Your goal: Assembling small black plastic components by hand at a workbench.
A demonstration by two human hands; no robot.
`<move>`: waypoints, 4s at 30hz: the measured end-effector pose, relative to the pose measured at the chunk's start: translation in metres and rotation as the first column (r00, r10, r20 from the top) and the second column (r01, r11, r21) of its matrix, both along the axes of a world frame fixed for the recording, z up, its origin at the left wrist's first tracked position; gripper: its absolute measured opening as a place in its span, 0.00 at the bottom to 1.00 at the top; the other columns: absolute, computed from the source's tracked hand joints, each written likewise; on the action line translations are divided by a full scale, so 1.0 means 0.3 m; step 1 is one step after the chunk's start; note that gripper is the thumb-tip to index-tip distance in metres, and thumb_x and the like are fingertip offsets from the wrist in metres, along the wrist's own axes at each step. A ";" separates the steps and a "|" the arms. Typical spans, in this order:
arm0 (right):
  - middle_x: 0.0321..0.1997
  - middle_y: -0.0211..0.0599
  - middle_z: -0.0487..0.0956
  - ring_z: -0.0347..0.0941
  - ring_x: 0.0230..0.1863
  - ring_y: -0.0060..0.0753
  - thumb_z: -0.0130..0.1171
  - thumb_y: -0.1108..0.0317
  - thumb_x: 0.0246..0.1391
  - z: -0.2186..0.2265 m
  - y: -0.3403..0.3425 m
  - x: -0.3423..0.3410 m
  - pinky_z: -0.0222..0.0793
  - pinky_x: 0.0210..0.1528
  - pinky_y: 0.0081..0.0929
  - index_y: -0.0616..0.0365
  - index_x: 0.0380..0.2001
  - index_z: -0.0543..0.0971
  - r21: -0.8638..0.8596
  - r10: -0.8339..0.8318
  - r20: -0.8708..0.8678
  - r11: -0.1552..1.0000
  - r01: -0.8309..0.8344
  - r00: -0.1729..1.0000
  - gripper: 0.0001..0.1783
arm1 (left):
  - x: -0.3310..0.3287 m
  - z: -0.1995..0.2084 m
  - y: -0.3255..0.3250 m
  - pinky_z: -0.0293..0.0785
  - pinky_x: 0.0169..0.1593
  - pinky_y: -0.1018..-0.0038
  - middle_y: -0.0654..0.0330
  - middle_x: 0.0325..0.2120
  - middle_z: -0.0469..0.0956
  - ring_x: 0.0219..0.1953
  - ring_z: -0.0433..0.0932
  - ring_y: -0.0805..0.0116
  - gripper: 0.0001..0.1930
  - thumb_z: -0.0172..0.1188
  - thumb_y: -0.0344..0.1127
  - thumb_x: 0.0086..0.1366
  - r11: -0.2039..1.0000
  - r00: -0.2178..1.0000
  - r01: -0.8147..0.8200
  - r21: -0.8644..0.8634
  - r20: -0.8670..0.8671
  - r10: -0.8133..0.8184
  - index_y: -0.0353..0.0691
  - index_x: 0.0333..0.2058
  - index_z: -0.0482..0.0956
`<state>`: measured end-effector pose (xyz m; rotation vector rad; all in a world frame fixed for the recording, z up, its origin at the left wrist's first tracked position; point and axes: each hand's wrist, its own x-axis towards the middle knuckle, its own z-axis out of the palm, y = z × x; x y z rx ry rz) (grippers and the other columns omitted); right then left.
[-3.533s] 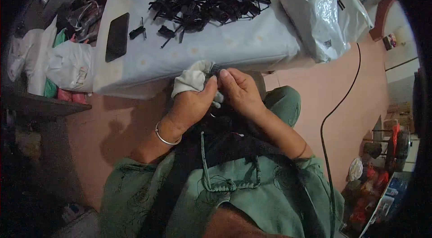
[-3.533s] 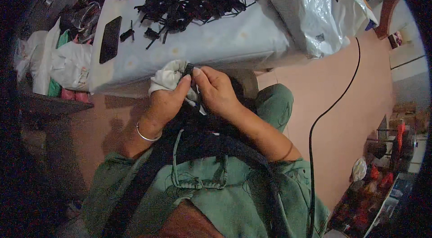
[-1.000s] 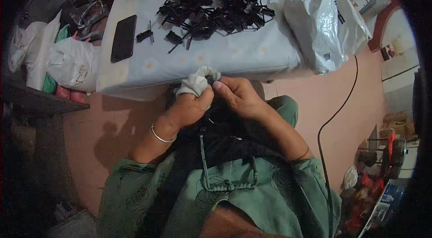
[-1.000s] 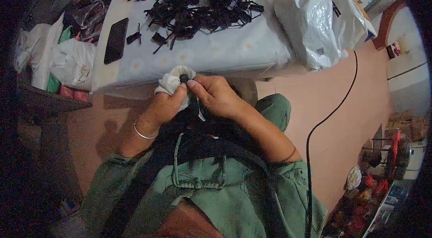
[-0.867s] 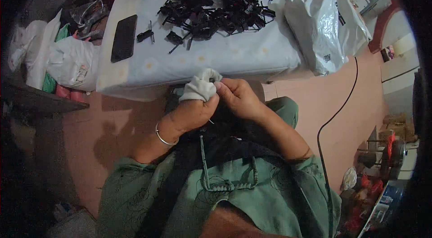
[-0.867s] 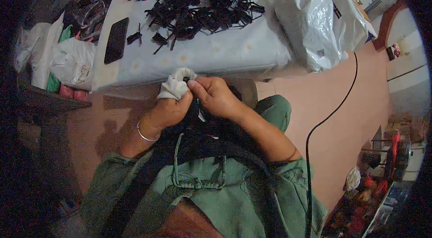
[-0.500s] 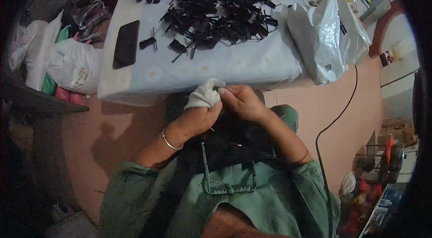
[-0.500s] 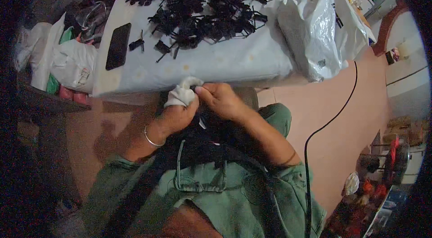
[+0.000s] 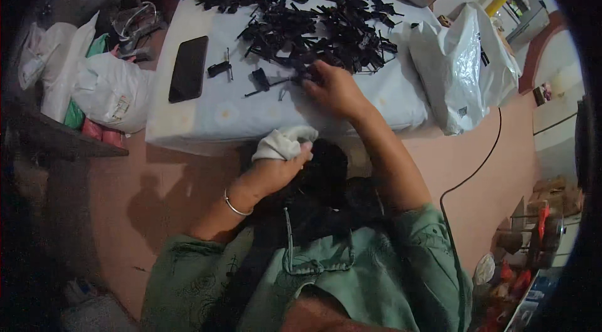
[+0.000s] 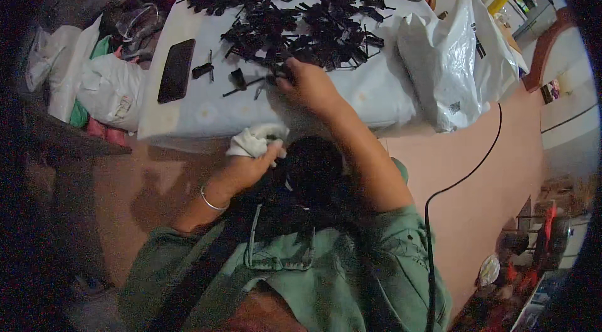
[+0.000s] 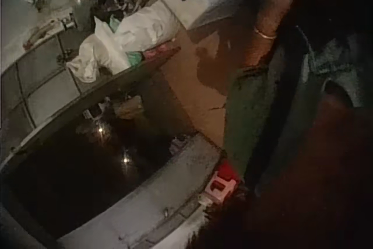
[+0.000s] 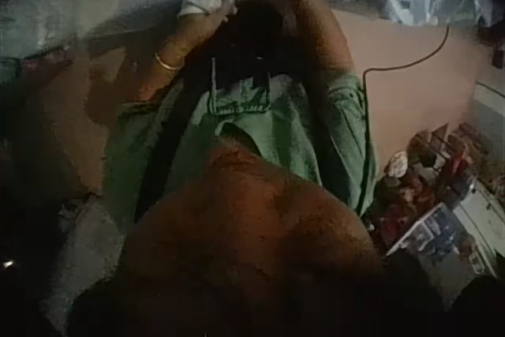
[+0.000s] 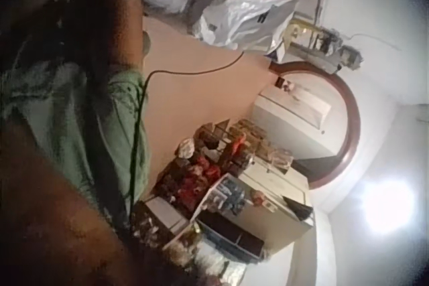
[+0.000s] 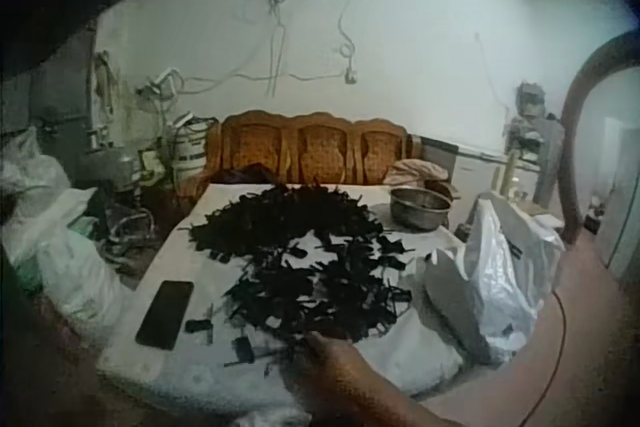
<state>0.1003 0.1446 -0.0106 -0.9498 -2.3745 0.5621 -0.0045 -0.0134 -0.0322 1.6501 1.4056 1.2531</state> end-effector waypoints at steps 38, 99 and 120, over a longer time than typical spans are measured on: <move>0.29 0.26 0.70 0.63 0.33 0.16 0.57 0.72 0.46 0.051 -0.208 0.216 0.62 0.38 0.17 0.64 0.38 0.69 -0.620 0.312 -0.305 0.652 -0.436 0.900 0.15 | -0.035 0.150 -0.029 0.66 0.26 0.84 0.67 0.28 0.70 0.24 0.67 0.81 0.13 0.51 0.31 0.60 0.904 0.950 0.260 -0.340 0.260 -0.175 0.36 0.43 0.67; 0.20 0.21 0.66 0.57 0.26 0.13 0.50 0.66 0.55 -0.022 -0.329 0.164 0.58 0.27 0.17 0.64 0.24 0.72 -0.525 0.092 -0.420 0.787 -0.324 0.903 0.11 | 0.019 -0.007 -0.020 0.66 0.36 0.80 0.62 0.33 0.69 0.32 0.67 0.77 0.21 0.45 0.27 0.56 0.974 0.988 0.055 0.219 -0.153 -0.022 0.36 0.50 0.60; 0.16 0.39 0.70 0.62 0.18 0.24 0.48 0.61 0.55 -0.040 -0.239 0.194 0.62 0.23 0.27 0.63 0.23 0.72 -0.459 0.095 -0.265 0.863 -0.211 0.960 0.15 | 0.030 0.042 -0.002 0.66 0.44 0.69 0.46 0.37 0.69 0.41 0.69 0.51 0.15 0.50 0.29 0.54 1.000 0.976 0.002 -0.026 -0.217 -0.007 0.33 0.42 0.66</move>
